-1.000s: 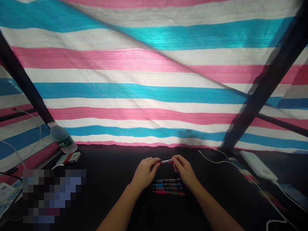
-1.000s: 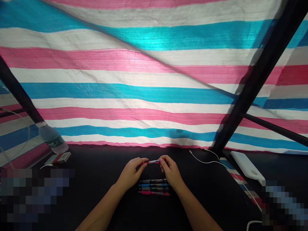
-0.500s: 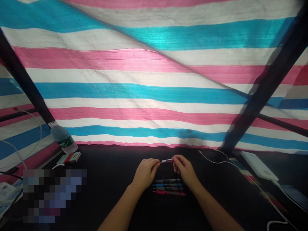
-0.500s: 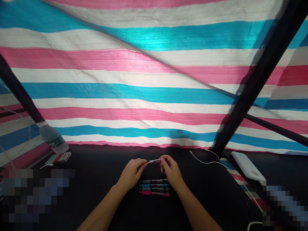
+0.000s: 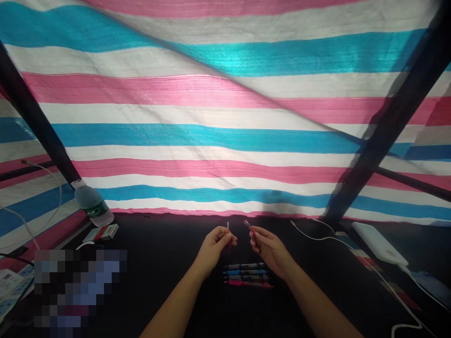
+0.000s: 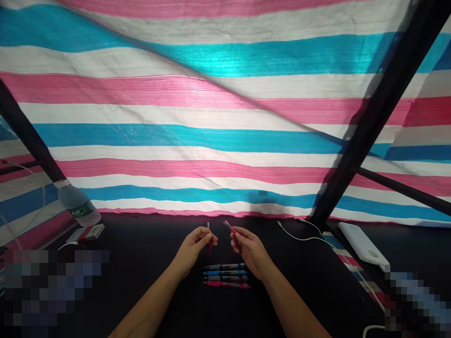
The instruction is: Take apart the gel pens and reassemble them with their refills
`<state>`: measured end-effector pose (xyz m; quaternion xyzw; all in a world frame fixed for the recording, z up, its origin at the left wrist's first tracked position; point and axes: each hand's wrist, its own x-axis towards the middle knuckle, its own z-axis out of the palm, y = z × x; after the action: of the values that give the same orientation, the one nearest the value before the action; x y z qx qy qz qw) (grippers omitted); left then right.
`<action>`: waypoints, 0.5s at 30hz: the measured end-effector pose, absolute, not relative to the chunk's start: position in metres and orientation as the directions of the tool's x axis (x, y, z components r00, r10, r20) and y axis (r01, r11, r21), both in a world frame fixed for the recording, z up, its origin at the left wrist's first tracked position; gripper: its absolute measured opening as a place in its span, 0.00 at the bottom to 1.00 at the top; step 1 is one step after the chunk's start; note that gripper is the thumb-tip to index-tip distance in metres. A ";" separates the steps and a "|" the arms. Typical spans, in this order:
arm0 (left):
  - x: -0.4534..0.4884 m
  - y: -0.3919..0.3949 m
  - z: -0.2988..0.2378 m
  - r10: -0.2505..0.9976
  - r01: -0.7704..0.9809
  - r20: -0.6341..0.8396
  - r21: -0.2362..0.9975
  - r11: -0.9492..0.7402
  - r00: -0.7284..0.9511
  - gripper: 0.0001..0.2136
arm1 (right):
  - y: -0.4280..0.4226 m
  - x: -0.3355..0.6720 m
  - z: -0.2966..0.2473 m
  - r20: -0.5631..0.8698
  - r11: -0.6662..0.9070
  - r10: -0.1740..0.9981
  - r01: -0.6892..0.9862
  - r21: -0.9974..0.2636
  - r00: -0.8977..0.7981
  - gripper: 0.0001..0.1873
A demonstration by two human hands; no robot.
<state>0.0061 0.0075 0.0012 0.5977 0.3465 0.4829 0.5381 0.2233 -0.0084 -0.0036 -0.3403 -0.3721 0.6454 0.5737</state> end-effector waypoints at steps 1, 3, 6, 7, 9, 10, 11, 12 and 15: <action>0.006 0.006 0.003 0.933 -0.114 0.199 0.978 -0.172 0.299 0.13 | -0.009 0.222 -0.004 -0.010 -0.069 0.992 -0.462 -0.884 -0.130 0.18; 0.007 0.002 0.006 0.925 -0.141 0.192 0.978 -0.153 0.328 0.12 | -0.011 0.218 -0.006 -0.001 -0.066 0.987 -0.410 -0.910 -0.158 0.17; 0.009 -0.003 0.012 0.899 -0.202 0.198 0.971 -0.126 0.391 0.11 | -0.015 0.213 -0.008 0.028 -0.035 0.982 -0.322 -0.946 -0.188 0.16; 0.010 -0.004 0.014 0.894 -0.211 0.198 0.970 -0.120 0.402 0.11 | -0.015 0.212 -0.008 0.039 -0.024 0.979 -0.301 -0.953 -0.200 0.15; 0.012 -0.006 0.016 0.890 -0.204 0.189 0.973 -0.111 0.415 0.11 | -0.017 0.210 -0.009 0.055 -0.013 0.972 -0.290 -0.957 -0.227 0.12; 0.012 -0.006 0.017 0.887 -0.194 0.183 0.975 -0.109 0.424 0.11 | -0.017 0.209 -0.009 0.060 -0.015 0.968 -0.297 -0.955 -0.242 0.11; 0.013 -0.006 0.017 0.883 -0.183 0.180 0.977 -0.109 0.434 0.11 | -0.018 0.209 -0.009 0.063 -0.019 0.964 -0.304 -0.953 -0.258 0.10; 0.013 -0.006 0.017 0.877 -0.174 0.179 0.978 -0.111 0.446 0.11 | -0.018 0.208 -0.010 0.063 -0.025 0.961 -0.311 -0.950 -0.271 0.10; 0.013 -0.005 0.013 0.867 -0.150 0.186 0.980 -0.130 0.463 0.11 | -0.018 0.207 -0.011 0.053 -0.060 0.953 -0.360 -0.931 -0.297 0.10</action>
<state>0.0131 -0.0045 0.0134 0.6171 0.2902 0.4291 0.5922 0.2071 -0.0179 -0.0112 -0.3170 -0.4678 0.6554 0.5012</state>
